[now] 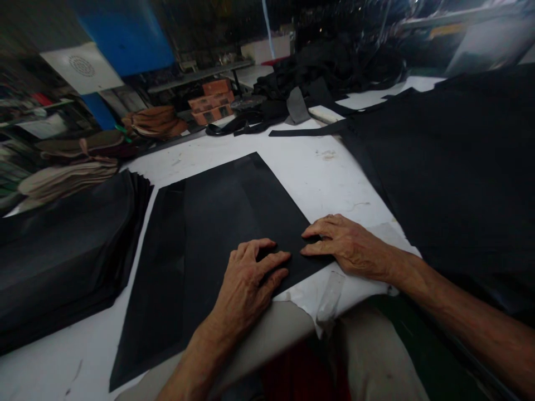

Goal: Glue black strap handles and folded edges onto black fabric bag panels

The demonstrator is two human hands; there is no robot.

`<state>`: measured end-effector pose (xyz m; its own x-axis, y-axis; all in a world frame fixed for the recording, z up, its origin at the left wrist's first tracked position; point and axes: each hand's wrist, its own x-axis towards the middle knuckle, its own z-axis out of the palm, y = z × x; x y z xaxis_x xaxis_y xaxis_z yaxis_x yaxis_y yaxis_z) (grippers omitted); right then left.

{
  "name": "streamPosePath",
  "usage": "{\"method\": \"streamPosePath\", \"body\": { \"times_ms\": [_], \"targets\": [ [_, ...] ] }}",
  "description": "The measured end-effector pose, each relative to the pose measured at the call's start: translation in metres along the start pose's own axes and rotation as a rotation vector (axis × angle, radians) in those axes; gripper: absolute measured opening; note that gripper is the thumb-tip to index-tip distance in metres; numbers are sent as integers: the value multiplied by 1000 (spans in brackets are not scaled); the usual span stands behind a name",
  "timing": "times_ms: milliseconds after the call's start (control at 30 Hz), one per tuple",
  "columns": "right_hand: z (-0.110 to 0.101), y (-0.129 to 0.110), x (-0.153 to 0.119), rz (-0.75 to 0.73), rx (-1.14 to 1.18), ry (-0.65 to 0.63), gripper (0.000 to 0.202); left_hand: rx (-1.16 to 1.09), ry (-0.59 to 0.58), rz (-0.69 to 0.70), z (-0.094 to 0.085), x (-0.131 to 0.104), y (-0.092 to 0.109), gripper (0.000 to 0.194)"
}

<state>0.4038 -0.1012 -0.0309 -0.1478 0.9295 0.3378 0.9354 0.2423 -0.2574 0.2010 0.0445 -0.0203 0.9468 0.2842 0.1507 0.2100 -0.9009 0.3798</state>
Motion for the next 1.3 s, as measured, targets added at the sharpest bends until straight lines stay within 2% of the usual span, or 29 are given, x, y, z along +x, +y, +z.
{"method": "streamPosePath", "body": {
  "times_ms": [633, 1000, 1100, 1200, 1300],
  "targets": [
    [1, 2, -2, 19, 1, -23, 42, -6, 10, 13, 1, -1, 0, 28],
    [1, 1, -1, 11, 50, 14, 42, -3, 38, 31, 3, 0, -3, 25],
    [1, 2, -1, 19, 100, 55, 39, -12, 46, 32, 3, 0, -3, 26],
    [0, 1, -2, 43, 141, 155, 33, -16, 52, 36, 4, -1, -3, 26],
    [-4, -5, -4, 5, 136, 194, 30, -18, 52, 40, 4, -2, -4, 26]
  ]
}}
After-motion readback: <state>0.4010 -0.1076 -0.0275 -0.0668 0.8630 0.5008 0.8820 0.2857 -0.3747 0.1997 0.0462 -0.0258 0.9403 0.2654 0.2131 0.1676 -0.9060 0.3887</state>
